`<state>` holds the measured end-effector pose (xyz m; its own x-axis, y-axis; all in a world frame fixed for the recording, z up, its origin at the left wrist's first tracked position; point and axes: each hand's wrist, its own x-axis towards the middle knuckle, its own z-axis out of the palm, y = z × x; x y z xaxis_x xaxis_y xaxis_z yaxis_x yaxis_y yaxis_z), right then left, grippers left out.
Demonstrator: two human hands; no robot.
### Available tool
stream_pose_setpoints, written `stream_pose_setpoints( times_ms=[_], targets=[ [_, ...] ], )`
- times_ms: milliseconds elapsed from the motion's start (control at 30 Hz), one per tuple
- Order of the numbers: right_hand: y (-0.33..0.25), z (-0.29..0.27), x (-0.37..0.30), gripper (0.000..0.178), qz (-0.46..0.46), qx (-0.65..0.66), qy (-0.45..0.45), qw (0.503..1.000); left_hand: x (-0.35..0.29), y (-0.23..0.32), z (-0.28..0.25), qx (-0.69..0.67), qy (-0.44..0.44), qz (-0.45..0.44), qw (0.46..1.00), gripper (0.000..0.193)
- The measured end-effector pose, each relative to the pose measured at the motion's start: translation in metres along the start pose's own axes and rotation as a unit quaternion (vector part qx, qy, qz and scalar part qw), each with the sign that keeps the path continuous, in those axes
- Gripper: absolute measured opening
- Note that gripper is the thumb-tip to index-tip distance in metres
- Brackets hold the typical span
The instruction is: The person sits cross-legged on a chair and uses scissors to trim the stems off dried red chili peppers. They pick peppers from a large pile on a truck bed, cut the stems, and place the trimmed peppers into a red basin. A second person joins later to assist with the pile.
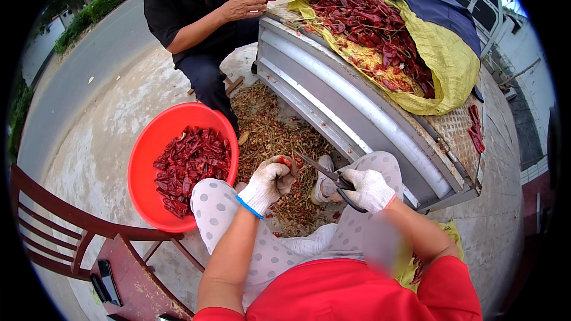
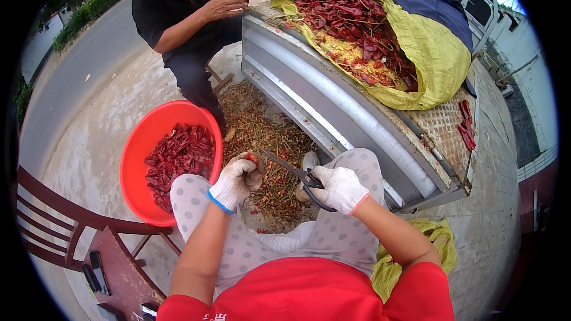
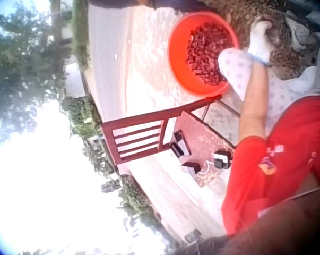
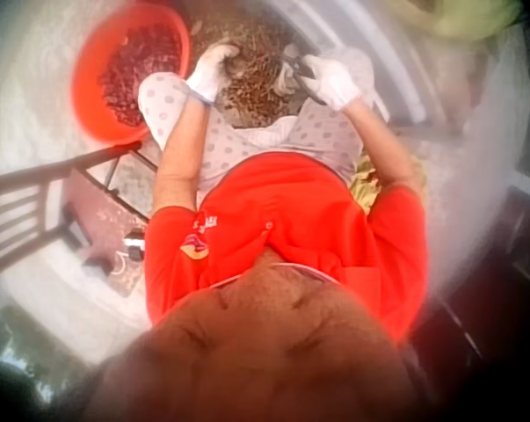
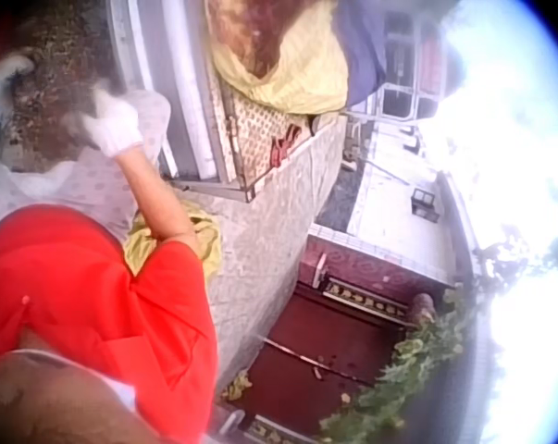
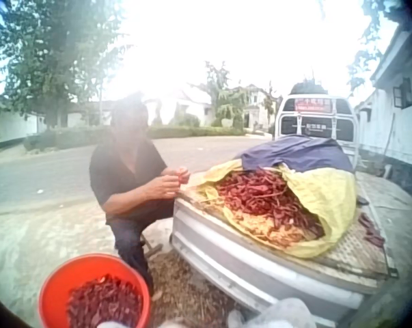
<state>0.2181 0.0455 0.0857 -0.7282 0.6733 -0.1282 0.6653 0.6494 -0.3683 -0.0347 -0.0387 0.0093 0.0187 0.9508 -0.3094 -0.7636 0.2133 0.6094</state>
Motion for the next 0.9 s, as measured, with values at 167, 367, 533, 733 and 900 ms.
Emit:
stream_pose_setpoints(
  times_ms=[167, 367, 533, 733, 900],
  targets=[
    [0.026, -0.053, -0.024, 0.043, 0.087, -0.087, 0.076, 0.989, -0.004, 0.032, -0.068, -0.185, 0.035, 0.176, 0.966, 0.017],
    [0.144, -0.139, -0.092, 0.044, 0.212, -0.269, 0.116, 0.932, -0.035, 0.082, -0.122, -0.377, 0.153, 0.421, 0.810, 0.037],
    [0.230, -0.170, -0.138, 0.036, 0.299, -0.310, 0.101, 0.897, -0.025, 0.087, -0.173, -0.423, 0.250, 0.336, 0.804, 0.039],
    [0.256, -0.185, -0.129, 0.036, 0.273, -0.264, 0.099, 0.920, -0.025, 0.088, -0.178, -0.361, 0.279, 0.414, 0.788, 0.031],
    [0.247, -0.195, -0.144, 0.032, 0.282, -0.150, 0.097, 0.943, -0.022, 0.072, -0.160, -0.270, 0.249, 0.397, 0.841, 0.035]
  ],
)
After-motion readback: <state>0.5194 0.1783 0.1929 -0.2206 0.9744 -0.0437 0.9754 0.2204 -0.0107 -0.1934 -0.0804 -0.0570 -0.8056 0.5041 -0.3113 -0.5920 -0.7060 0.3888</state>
